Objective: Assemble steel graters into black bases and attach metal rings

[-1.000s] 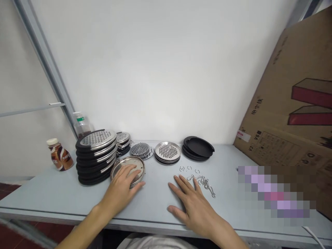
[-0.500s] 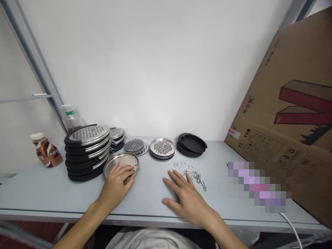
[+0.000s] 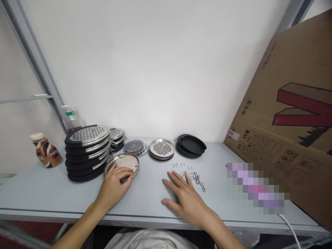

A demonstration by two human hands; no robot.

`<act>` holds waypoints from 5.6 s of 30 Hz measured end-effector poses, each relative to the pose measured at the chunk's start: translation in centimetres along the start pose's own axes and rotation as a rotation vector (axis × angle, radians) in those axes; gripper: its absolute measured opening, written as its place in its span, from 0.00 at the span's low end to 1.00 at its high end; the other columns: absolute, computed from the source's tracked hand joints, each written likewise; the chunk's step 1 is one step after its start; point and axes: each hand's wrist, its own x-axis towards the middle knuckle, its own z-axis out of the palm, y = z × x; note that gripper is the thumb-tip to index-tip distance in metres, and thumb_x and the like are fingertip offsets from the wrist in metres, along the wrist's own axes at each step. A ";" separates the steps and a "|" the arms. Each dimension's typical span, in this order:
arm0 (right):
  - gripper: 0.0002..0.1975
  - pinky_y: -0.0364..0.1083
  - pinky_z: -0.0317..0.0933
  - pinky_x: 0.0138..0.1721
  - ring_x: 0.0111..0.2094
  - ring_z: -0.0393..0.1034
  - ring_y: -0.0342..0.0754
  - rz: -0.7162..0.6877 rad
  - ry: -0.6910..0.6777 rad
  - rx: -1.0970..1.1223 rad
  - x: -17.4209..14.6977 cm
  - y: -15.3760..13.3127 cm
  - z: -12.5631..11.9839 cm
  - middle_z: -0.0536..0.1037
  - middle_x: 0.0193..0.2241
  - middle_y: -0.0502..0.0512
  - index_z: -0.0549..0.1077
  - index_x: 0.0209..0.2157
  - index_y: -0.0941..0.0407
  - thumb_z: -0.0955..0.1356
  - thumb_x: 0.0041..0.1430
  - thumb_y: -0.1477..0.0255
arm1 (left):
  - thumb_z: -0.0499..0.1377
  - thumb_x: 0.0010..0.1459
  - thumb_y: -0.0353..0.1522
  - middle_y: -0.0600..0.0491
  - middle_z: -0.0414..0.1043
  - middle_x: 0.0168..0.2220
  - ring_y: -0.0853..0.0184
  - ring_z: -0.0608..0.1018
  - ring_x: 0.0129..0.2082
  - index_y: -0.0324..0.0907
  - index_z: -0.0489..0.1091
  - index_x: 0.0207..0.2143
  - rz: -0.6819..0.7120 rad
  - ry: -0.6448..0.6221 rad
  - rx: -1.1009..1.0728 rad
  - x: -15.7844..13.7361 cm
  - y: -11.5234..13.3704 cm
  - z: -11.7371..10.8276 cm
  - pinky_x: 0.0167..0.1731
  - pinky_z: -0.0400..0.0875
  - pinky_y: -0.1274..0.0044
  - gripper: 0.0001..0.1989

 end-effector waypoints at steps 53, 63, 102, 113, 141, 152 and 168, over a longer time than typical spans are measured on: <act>0.53 0.70 0.24 0.65 0.70 0.34 0.63 0.135 0.100 -0.079 0.0 1.5 0.7 0.45 0.70 0.56 0.39 0.70 0.51 0.63 0.52 0.39 | 0.68 0.53 0.33 0.52 0.77 0.47 0.61 0.77 0.50 0.45 0.72 0.29 0.242 -0.286 -0.302 -0.2 5.7 0.8 0.65 0.52 0.61 0.07; 0.58 0.70 0.22 0.64 0.69 0.37 0.64 0.081 0.114 -0.015 0.1 2.2 0.8 0.52 0.68 0.59 0.43 0.69 0.50 0.68 0.45 0.39 | 0.62 0.60 0.34 0.49 0.74 0.54 0.60 0.72 0.58 0.45 0.73 0.38 0.290 -0.545 -0.412 0.3 6.0 -0.1 0.65 0.51 0.66 0.05; 0.56 0.70 0.24 0.65 0.69 0.41 0.65 0.028 0.127 0.028 0.3 2.8 1.0 0.53 0.68 0.60 0.47 0.69 0.48 0.68 0.45 0.39 | 0.67 0.54 0.44 0.49 0.51 0.68 0.55 0.58 0.67 0.51 0.52 0.66 0.112 -0.483 -0.291 -0.1 5.1 0.3 0.65 0.55 0.63 0.41; 0.55 0.68 0.22 0.65 0.69 0.40 0.64 0.047 0.105 0.047 0.1 2.6 0.7 0.53 0.68 0.59 0.48 0.69 0.49 0.69 0.45 0.40 | 0.60 0.58 0.45 0.38 0.61 0.61 0.48 0.62 0.63 0.38 0.63 0.59 -0.274 -0.247 0.125 10.3 -0.7 1.7 0.60 0.57 0.64 0.31; 0.63 0.67 0.21 0.65 0.68 0.45 0.64 0.042 0.181 0.081 0.1 2.3 0.8 0.54 0.67 0.66 0.36 0.70 0.53 0.73 0.43 0.44 | 0.69 0.49 0.45 0.49 0.65 0.60 0.52 0.69 0.58 0.49 0.73 0.48 0.022 -0.433 -0.347 4.1 6.6 0.0 0.59 0.62 0.64 0.25; 0.64 0.66 0.21 0.65 0.68 0.44 0.61 0.033 0.190 0.081 0.0 2.4 1.1 0.53 0.67 0.65 0.31 0.69 0.50 0.72 0.44 0.44 | 0.69 0.46 0.50 0.50 0.66 0.60 0.53 0.66 0.61 0.51 0.73 0.50 0.188 -0.600 -0.365 3.1 6.8 0.9 0.66 0.46 0.58 0.29; 0.61 0.65 0.20 0.65 0.69 0.42 0.61 0.040 0.165 0.082 0.1 2.3 0.8 0.52 0.68 0.62 0.37 0.70 0.51 0.71 0.45 0.43 | 0.67 0.51 0.47 0.48 0.64 0.62 0.52 0.67 0.61 0.51 0.72 0.52 0.176 -0.588 -0.313 2.1 7.2 1.1 0.66 0.42 0.54 0.26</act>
